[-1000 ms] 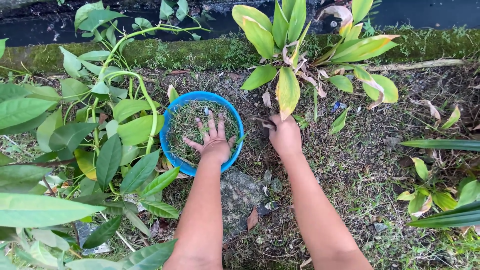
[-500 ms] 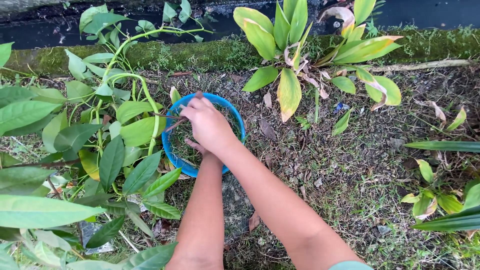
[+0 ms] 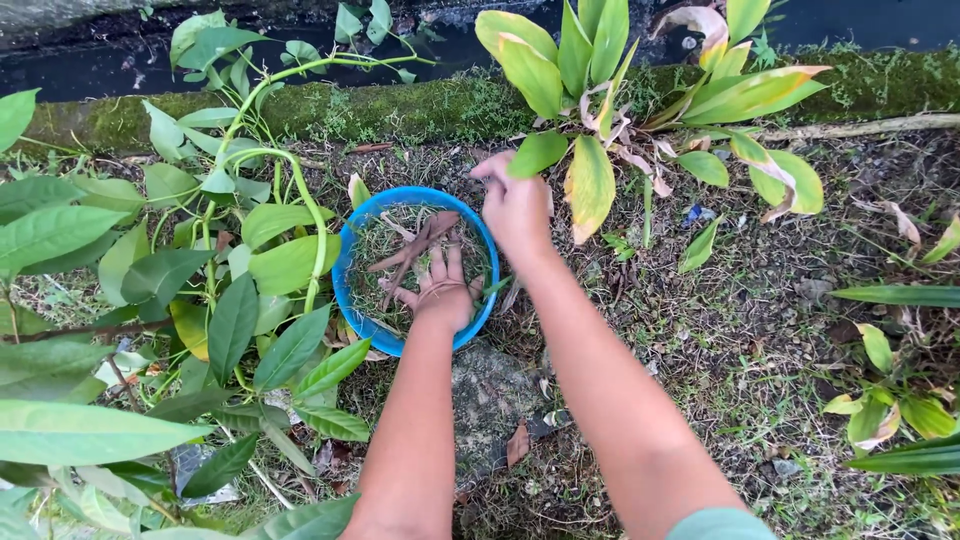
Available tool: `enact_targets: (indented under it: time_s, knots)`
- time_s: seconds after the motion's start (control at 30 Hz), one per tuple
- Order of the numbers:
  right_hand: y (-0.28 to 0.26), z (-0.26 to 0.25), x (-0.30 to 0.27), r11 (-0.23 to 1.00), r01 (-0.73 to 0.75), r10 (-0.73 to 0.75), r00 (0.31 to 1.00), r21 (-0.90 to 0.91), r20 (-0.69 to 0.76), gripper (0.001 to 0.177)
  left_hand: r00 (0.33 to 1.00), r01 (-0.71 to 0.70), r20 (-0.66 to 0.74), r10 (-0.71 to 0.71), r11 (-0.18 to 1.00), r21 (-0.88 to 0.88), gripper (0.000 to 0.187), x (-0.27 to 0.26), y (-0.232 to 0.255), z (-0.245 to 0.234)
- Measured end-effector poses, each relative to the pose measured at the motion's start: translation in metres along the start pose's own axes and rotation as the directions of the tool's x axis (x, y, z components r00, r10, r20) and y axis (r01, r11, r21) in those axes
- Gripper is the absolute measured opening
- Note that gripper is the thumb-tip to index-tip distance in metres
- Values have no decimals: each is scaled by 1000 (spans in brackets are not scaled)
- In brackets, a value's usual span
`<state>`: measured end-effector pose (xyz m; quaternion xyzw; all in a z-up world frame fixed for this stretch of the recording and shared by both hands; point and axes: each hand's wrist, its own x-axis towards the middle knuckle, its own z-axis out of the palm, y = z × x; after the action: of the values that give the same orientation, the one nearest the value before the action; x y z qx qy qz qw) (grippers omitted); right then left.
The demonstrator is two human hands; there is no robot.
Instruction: Removing weeds and debris from a garden planter and collecting them in a blue bowl.
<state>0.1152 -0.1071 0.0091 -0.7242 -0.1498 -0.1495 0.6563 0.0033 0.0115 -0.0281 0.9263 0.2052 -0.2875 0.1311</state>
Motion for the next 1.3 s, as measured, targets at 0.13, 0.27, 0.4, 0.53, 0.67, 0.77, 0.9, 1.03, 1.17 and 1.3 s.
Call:
enact_targets:
  time_s: [0.13,0.27,0.4,0.53,0.67,0.77,0.9,1.03,1.17,1.3]
  knots:
    - [45,-9,29,872,184,-50,956,-453,291,33,1000,16,24,-16,1000,5,90,-2,1,-2]
    - [61,-13,57,595,653,-359,738,-469,572,31,999,25,33,-25,1000,12,89,0,2,-3]
    - [87,-14,68,739,425,-47,806,-522,590,8,998,30,49,-31,1000,5,87,1,0,0]
    - [90,-38,75,902,309,-185,907,-300,377,13,999,25,43,-25,1000,2,87,-1,0,-2]
    - [92,-66,89,954,-71,110,986,-291,121,18,999,18,34,-18,1000,-4,88,-1,2,-3]
    - [98,-80,91,975,-153,162,986,-162,46,19,999,24,37,-24,1000,-3,87,-4,2,-3]
    - [97,-80,91,948,-318,318,948,-11,11,16,999,29,38,-28,999,-19,88,-3,0,-3]
    - [103,-87,94,951,-309,308,951,9,24,14,999,17,39,-17,1000,-8,88,-4,2,-7]
    - [121,-101,96,899,-356,376,926,255,-33,13,998,17,55,-16,1000,-20,87,-4,3,-6]
    - [123,-100,103,737,-393,511,857,550,-73,9,997,24,68,-24,1000,-4,85,-1,-1,-2]
